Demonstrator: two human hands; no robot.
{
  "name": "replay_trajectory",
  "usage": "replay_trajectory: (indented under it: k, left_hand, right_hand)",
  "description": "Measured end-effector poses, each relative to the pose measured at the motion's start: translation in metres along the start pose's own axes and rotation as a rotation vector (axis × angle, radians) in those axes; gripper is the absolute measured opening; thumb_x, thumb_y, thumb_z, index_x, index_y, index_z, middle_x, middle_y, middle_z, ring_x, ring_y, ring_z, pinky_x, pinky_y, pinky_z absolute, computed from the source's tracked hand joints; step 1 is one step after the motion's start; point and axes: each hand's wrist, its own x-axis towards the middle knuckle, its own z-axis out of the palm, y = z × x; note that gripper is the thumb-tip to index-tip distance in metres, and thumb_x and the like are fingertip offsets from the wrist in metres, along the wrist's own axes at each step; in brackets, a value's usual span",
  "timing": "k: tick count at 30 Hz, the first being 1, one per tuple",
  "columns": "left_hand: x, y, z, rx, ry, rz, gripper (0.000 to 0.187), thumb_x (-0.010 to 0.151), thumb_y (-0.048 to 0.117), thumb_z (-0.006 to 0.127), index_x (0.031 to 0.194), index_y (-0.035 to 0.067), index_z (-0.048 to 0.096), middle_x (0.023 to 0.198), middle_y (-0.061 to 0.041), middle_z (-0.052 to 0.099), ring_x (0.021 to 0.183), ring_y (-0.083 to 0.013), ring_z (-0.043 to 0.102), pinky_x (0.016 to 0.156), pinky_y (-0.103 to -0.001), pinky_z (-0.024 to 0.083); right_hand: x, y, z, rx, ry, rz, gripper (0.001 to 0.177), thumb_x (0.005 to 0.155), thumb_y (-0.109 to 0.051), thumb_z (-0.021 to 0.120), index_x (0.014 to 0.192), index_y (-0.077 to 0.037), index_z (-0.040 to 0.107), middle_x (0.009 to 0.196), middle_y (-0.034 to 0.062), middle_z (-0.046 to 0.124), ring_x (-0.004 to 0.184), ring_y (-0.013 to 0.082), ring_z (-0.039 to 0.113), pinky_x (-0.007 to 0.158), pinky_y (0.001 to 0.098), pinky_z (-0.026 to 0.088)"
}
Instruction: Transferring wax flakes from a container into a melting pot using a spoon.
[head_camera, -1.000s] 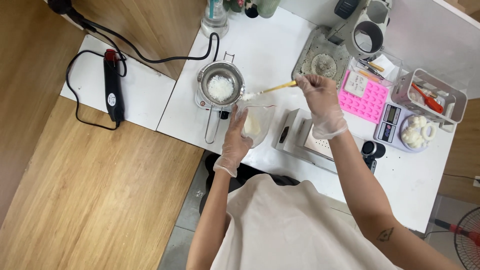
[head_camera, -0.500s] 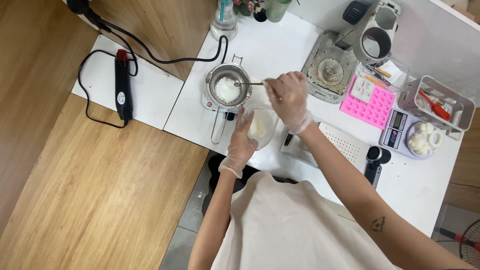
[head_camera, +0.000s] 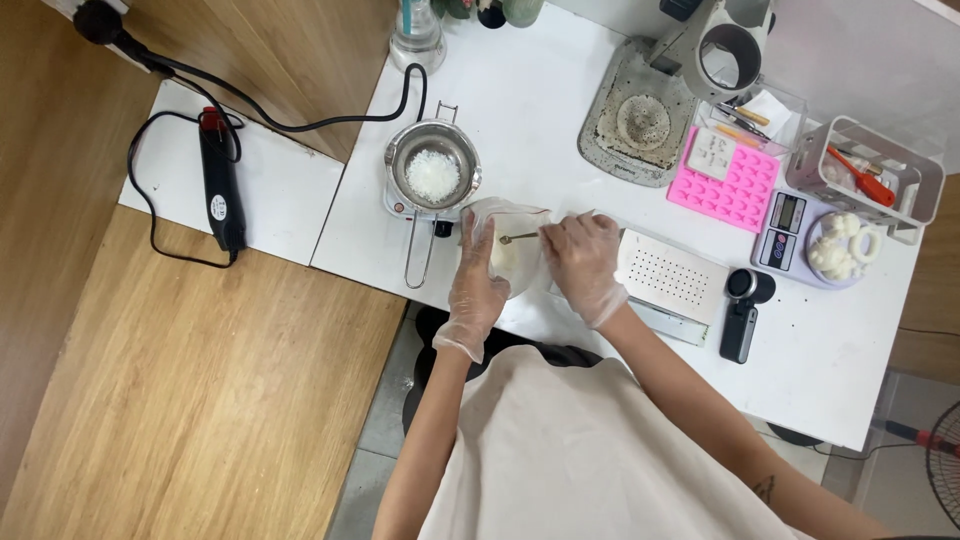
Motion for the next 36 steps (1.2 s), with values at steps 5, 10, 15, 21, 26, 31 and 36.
replay_trajectory:
  k: [5, 10, 15, 21, 26, 31, 36]
  left_hand:
    - [0.008, -0.004, 0.019, 0.163, -0.035, -0.039, 0.097, 0.077, -0.002, 0.060, 0.160, 0.030, 0.023, 0.170, 0.000, 0.004, 0.136, -0.0341, 0.049, 0.108, -0.046, 0.050]
    - [0.016, -0.010, 0.035, 0.331, -0.030, -0.008, 0.096, 0.078, -0.001, 0.067, 0.160, 0.024, 0.024, 0.170, -0.002, 0.003, 0.134, -0.0303, 0.053, 0.103, -0.043, 0.056]
    - [0.017, -0.012, 0.035, 0.278, -0.017, -0.014, 0.095, 0.078, -0.004, 0.065, 0.160, 0.025, 0.025, 0.170, -0.002, 0.001, 0.134, -0.0324, 0.053, 0.102, -0.045, 0.055]
    - [0.021, -0.017, 0.035, 0.267, -0.024, -0.025, 0.096, 0.079, -0.003, 0.065, 0.160, 0.026, 0.024, 0.170, -0.001, -0.001, 0.138, -0.0302, 0.049, 0.104, -0.045, 0.053]
    - [0.021, -0.020, 0.033, 0.225, -0.038, -0.026, 0.097, 0.079, -0.004, 0.065, 0.161, 0.027, 0.022, 0.170, -0.001, -0.002, 0.142, -0.0311, 0.043, 0.107, -0.046, 0.051]
    - [0.018, -0.020, 0.024, 0.172, -0.039, -0.011, 0.098, 0.078, -0.003, 0.064, 0.161, 0.026, 0.022, 0.171, -0.001, -0.003, 0.150, -0.0295, 0.030, 0.114, -0.043, 0.044]
    - [0.014, -0.013, 0.010, 0.074, -0.029, 0.017, 0.099, 0.075, -0.003, 0.064, 0.161, 0.025, 0.024, 0.171, -0.004, 0.000, 0.153, -0.0301, 0.022, 0.119, -0.041, 0.037]
  right_hand:
    - [-0.015, -0.017, 0.034, 0.146, -0.191, 0.298, 0.007, 0.087, -0.014, 0.078, 0.083, -0.012, 0.073, 0.072, 0.0082, 0.064, 0.072, 0.0287, 0.066, 0.070, 0.0425, 0.050]
    - [-0.013, -0.009, 0.049, 0.421, -0.515, 0.805, 0.019, 0.097, -0.024, 0.070, 0.101, -0.007, 0.078, 0.091, 0.0175, 0.077, 0.092, 0.0410, 0.073, 0.072, 0.0508, 0.057]
    - [-0.023, 0.004, 0.059, 0.506, -0.459, 0.838, 0.019, 0.099, -0.023, 0.070, 0.099, -0.006, 0.079, 0.091, 0.0186, 0.076, 0.091, 0.0410, 0.072, 0.071, 0.0463, 0.058]
    - [-0.012, 0.006, 0.040, 0.564, -0.422, 0.878, 0.021, 0.099, -0.027, 0.071, 0.095, -0.009, 0.079, 0.087, 0.0147, 0.076, 0.088, 0.0374, 0.074, 0.068, 0.0426, 0.058]
    - [-0.010, 0.012, 0.038, 0.584, -0.449, 0.924, 0.021, 0.099, -0.030, 0.071, 0.094, -0.011, 0.079, 0.086, 0.0114, 0.076, 0.086, 0.0327, 0.073, 0.068, 0.0402, 0.057]
    - [-0.006, 0.026, 0.030, 0.632, -0.454, 0.966, 0.020, 0.101, -0.027, 0.068, 0.097, -0.011, 0.079, 0.086, 0.0104, 0.076, 0.084, 0.0287, 0.073, 0.068, 0.0390, 0.056]
    - [-0.003, 0.045, 0.016, 0.632, -0.455, 0.984, 0.020, 0.103, -0.031, 0.068, 0.096, -0.015, 0.079, 0.084, 0.0048, 0.074, 0.079, 0.0197, 0.067, 0.067, 0.0346, 0.052]
